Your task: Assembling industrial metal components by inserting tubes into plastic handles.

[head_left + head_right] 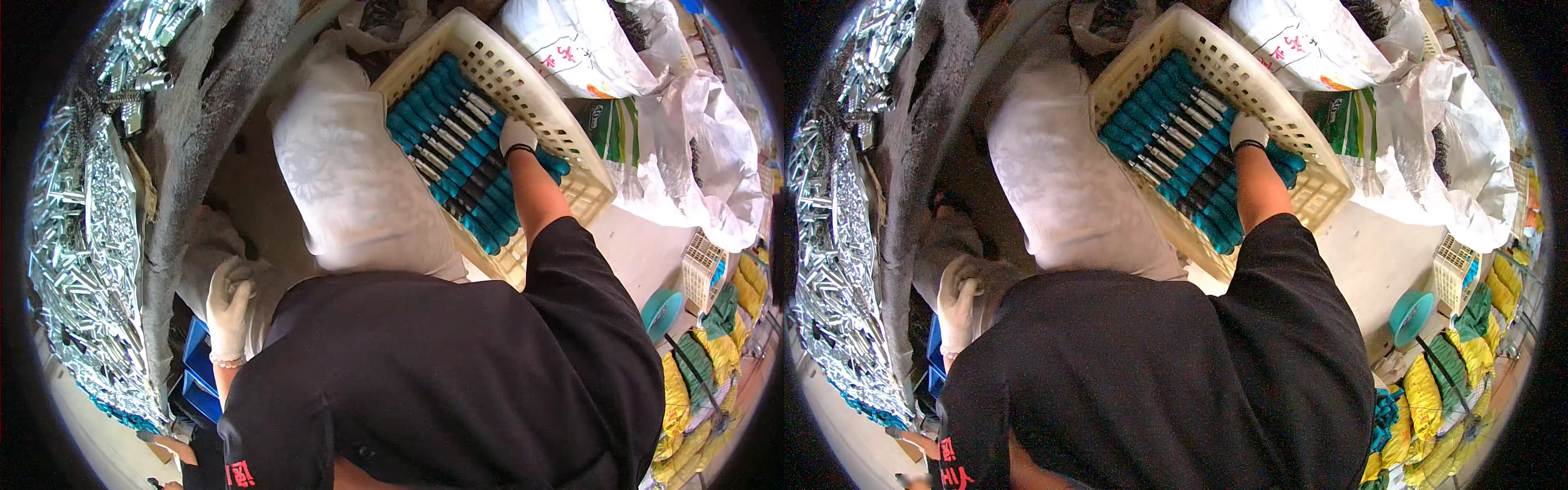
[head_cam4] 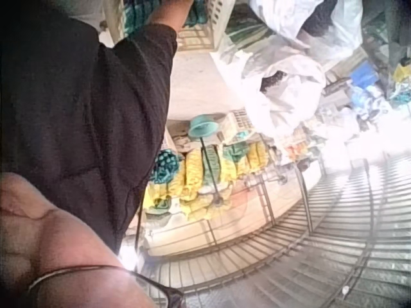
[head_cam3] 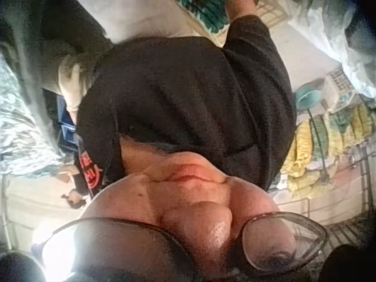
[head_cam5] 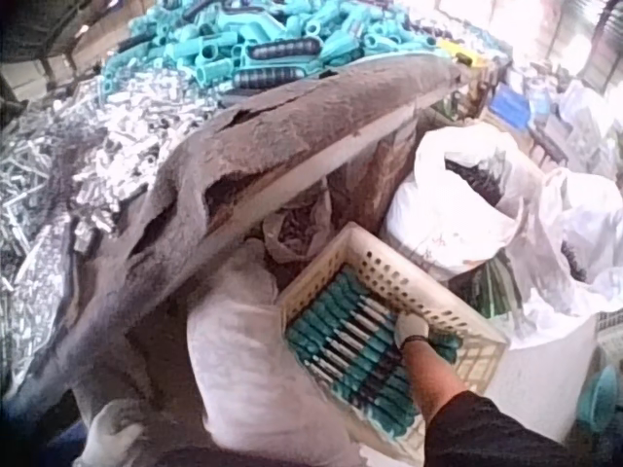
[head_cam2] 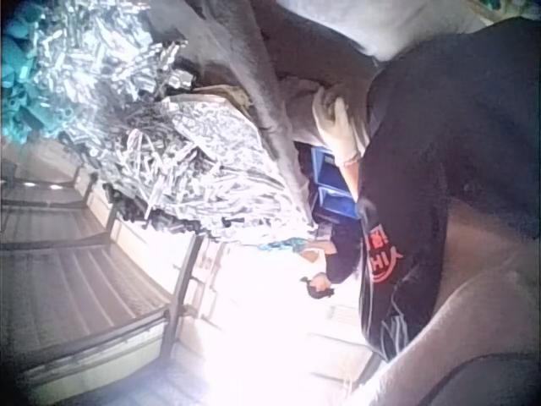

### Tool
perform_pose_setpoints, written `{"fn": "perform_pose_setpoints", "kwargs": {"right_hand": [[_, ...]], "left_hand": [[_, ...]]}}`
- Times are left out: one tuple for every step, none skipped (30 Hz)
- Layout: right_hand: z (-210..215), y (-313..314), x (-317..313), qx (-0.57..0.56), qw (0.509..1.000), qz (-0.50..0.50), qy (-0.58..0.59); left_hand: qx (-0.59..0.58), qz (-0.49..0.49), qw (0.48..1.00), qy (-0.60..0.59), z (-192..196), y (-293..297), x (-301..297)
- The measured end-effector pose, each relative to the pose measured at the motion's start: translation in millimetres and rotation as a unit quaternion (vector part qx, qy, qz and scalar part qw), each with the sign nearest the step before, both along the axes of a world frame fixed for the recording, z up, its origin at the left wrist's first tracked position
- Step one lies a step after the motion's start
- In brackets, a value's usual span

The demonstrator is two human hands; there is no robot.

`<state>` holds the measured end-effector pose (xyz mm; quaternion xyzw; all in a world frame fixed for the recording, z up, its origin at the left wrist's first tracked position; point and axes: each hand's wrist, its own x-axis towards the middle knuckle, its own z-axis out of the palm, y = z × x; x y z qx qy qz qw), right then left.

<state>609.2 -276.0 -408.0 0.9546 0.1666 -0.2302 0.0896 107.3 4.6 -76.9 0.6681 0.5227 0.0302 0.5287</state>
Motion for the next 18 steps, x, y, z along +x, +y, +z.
{"fn": "perform_pose_setpoints", "kwargs": {"right_hand": [[3, -1, -2, -0.003, 1.000, 0.020, -0.008], [5, -1, -3, -0.010, 1.000, 0.026, -0.004], [8, 1, -2, -0.010, 1.000, 0.026, -0.005], [13, 4, -4, -0.009, 1.000, -0.008, 0.000], [16, 6, -4, -0.007, 0.999, -0.042, 0.005], [11, 6, -2, -0.008, 0.999, -0.042, 0.005], [9, 8, -1, -0.038, 0.998, -0.046, 0.003], [8, 9, 0, -0.067, 0.996, -0.050, 0.001], [7, 9, 2, -0.068, 0.996, -0.051, 0.001], [24, 18, 1, -0.087, 0.992, -0.074, 0.055], [33, 23, 1, -0.107, 0.984, -0.097, 0.108], [11, 16, 8, -0.107, 0.984, -0.095, 0.110], [-14, -2, 20, -0.093, 0.986, -0.097, 0.102], [-31, -12, 28, -0.079, 0.987, -0.096, 0.098], [-34, -10, 28, -0.079, 0.988, -0.091, 0.100], [-35, -11, 28, -0.076, 0.990, -0.080, 0.093], [-28, -7, 24, -0.071, 0.991, -0.069, 0.088], [-19, -5, 20, -0.074, 0.993, -0.038, 0.089]], "left_hand": [[0.000, 0.000, 1.000, 0.000, -1, 2, -1], [0.002, -0.004, 1.000, -0.003, -3, 5, -5], [0.005, -0.008, 1.000, -0.006, -4, 7, -7], [0.004, -0.008, 1.000, -0.005, -4, 6, -7], [0.006, 0.002, 1.000, 0.013, -4, 5, -5], [0.008, 0.013, 0.999, 0.032, -3, 4, -5], [0.007, 0.012, 0.999, 0.032, -4, 5, -6], [0.005, 0.007, 0.999, 0.038, -6, 5, -7], [0.004, 0.003, 0.999, 0.043, -8, 5, -8], [0.004, 0.005, 0.999, 0.044, -10, 5, -10], [0.009, -0.004, 0.999, 0.045, -13, 6, -12], [0.014, -0.013, 0.999, 0.046, -15, 6, -15], [0.012, -0.018, 0.999, 0.042, -19, 10, -14], [0.015, -0.023, 0.999, 0.044, -22, 12, -15], [0.020, -0.022, 0.998, 0.048, -25, 11, -18], [0.020, -0.021, 0.998, 0.049, -24, 12, -14], [0.013, -0.017, 0.998, 0.051, -21, 11, -8], [0.007, -0.013, 0.999, 0.052, -19, 11, -5]]}}
